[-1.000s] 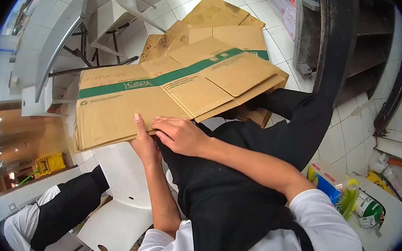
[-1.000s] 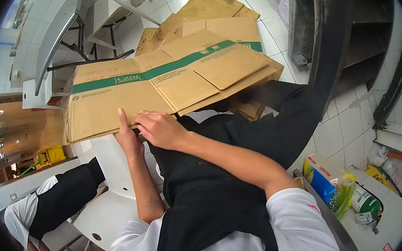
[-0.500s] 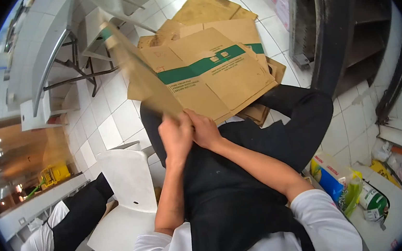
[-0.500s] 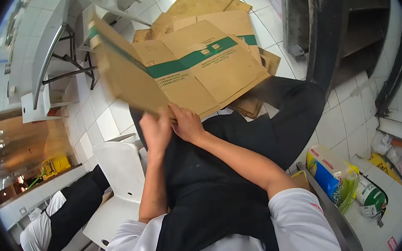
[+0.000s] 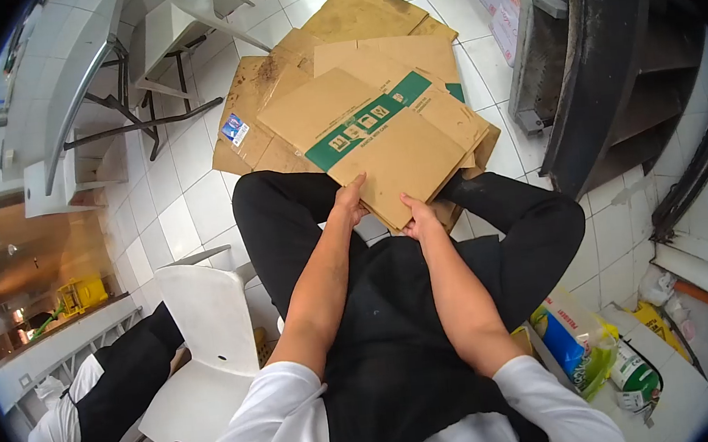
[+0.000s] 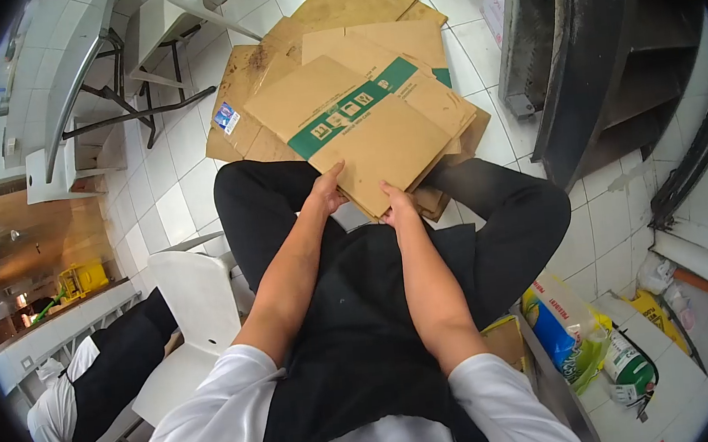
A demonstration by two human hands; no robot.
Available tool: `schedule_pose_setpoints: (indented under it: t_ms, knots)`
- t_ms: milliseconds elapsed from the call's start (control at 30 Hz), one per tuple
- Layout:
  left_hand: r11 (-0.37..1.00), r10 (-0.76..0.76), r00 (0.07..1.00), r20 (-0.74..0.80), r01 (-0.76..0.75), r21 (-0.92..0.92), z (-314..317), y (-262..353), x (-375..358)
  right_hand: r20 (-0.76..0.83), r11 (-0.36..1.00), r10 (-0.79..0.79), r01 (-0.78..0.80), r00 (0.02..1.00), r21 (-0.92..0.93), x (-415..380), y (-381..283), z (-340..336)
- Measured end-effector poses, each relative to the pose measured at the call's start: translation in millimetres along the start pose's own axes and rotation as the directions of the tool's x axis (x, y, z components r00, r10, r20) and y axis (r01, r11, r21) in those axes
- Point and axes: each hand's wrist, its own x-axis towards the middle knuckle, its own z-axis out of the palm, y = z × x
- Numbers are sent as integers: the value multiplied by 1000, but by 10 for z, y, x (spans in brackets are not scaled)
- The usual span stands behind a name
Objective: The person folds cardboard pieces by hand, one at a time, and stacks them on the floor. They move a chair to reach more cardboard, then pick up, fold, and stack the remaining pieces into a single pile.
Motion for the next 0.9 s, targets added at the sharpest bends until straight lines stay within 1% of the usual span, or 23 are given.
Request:
schedule_pose_setpoints:
  t_ms: [33,100,133,167,200,233,267,300,333,367,433,467,500,533,567,600,633,700,767,800,833,867,900]
  knots:
    - [1000,2,1000,1,-2,-6,10,-49,41,0,1000,-3,3,1000,-6,140,47,-54]
    - [977,140,987,-81,-124,172,84,-63,68,-132,934,-314,281,940,-221,409,102,-165]
    - [987,125,991,-40,-120,110,129,-41,59,-169,897,-347,275,922,-345,347,59,-217]
    - [989,115,992,-43,-111,102,189,-1,-17,-175,896,-344,267,923,-355,54,-90,-222]
    - [987,156,986,53,-157,25,246,48,-103,80,979,-204,202,976,25,-237,-256,-202]
    - [978,208,968,139,-202,-60,295,118,-202,365,933,-145,3,920,361,-353,-374,-163]
    - [963,259,943,209,-237,-127,353,206,-332,433,900,-283,80,856,429,-270,-486,-143]
    - [958,268,946,181,-242,-154,400,309,-398,426,886,-370,176,826,429,-405,-674,-92]
    - [945,312,894,321,-259,-198,428,435,-424,362,883,-423,289,831,369,-869,-911,56]
    - [932,355,819,450,-272,-240,424,545,-441,375,807,-591,531,715,260,-924,-1123,19]
    - [972,234,696,679,-195,-135,419,777,-453,427,732,-660,656,618,184,-1412,-1576,39]
    - [979,196,671,715,-177,-102,423,776,-285,418,652,-713,752,562,100,-1576,-1770,-6]
    - [961,225,786,576,-276,2,404,710,2,408,631,-719,775,563,41,-1608,-1986,-130]
    - [839,387,861,330,-477,262,328,670,305,412,623,-717,782,562,16,-1747,-2150,-177]
    - [645,582,807,103,-535,546,262,631,597,413,613,-738,786,534,79,-1819,-2263,-190]
    - [593,632,766,-121,-377,711,151,616,836,430,623,-721,779,543,62,-1839,-2319,-208]
    - [547,680,661,-318,-168,820,-15,593,1079,443,635,-705,771,554,45,-1819,-2356,-219]
    - [417,730,423,-538,348,840,-331,444,1721,409,636,-707,771,577,13,-1682,-2235,-185]
    - [543,650,347,-677,412,732,-387,600,1825,349,638,-716,769,604,-23,-1487,-2087,-161]
    - [528,646,370,-668,416,741,-616,500,2075,347,780,-601,624,720,54,-1399,-2034,-177]
    - [539,512,655,-556,260,801,-907,437,2452,357,875,-481,460,801,148,-1322,-1994,-166]
    - [571,358,866,-348,92,816,-1032,529,2708,334,861,-508,478,794,173,-1258,-1958,-112]
    - [488,274,914,-300,137,862,-956,757,2454,291,888,-460,434,839,154,-1206,-1921,-41]
